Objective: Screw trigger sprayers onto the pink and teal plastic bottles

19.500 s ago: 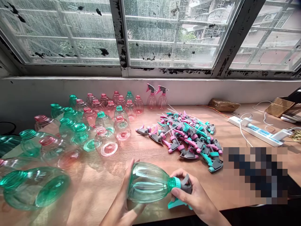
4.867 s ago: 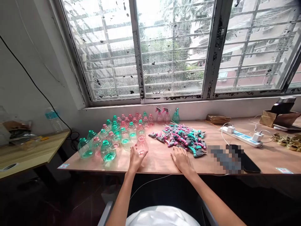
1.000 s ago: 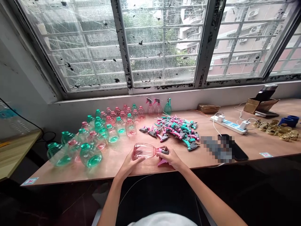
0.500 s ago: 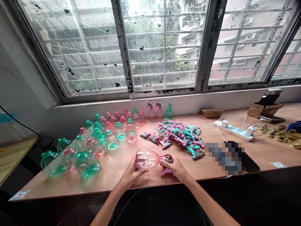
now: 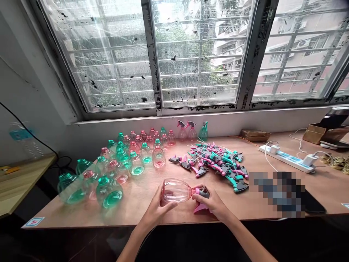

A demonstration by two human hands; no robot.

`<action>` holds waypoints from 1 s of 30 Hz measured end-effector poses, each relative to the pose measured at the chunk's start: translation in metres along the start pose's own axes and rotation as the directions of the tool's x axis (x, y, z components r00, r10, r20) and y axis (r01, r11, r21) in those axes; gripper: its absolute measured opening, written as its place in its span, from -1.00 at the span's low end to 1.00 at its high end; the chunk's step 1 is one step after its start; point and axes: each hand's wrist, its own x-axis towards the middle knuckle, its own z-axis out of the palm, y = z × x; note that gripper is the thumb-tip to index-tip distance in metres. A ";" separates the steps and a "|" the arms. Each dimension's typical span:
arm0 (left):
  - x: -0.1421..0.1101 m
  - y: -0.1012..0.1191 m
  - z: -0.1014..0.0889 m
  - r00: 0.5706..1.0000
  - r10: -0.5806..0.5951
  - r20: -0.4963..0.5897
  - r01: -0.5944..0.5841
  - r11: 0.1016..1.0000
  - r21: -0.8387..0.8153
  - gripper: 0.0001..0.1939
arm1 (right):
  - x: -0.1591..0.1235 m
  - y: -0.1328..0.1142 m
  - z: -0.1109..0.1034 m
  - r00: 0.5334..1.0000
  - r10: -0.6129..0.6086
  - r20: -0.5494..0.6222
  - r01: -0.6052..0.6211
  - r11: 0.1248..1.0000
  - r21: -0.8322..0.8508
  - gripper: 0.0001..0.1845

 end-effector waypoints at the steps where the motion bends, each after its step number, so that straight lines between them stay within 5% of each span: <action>1: 0.000 -0.001 0.000 1.000 0.001 0.005 -0.001 1.000 -0.006 0.04 | 0.000 0.001 0.000 1.000 0.003 0.003 -0.003 1.000 0.001 -0.59; 10: 0.001 -0.003 0.000 1.000 0.029 0.012 -0.029 1.000 -0.004 0.17 | -0.003 0.000 -0.001 1.000 0.002 0.017 -0.001 1.000 -0.020 -0.61; 16: -0.001 -0.001 -0.001 0.999 0.026 0.028 -0.026 1.000 0.002 0.00 | -0.003 0.002 -0.002 0.999 0.006 0.038 -0.006 1.000 -0.017 -0.59; 23: -0.004 0.001 -0.001 0.994 0.092 0.051 -0.092 0.996 0.009 0.09 | -0.004 -0.003 0.001 0.998 0.014 0.057 -0.013 1.000 -0.018 -0.59; 30: -0.005 0.006 0.000 0.997 0.018 0.071 -0.016 1.000 -0.026 0.09 | -0.004 -0.002 0.000 0.998 0.041 0.057 -0.039 0.999 -0.036 -0.54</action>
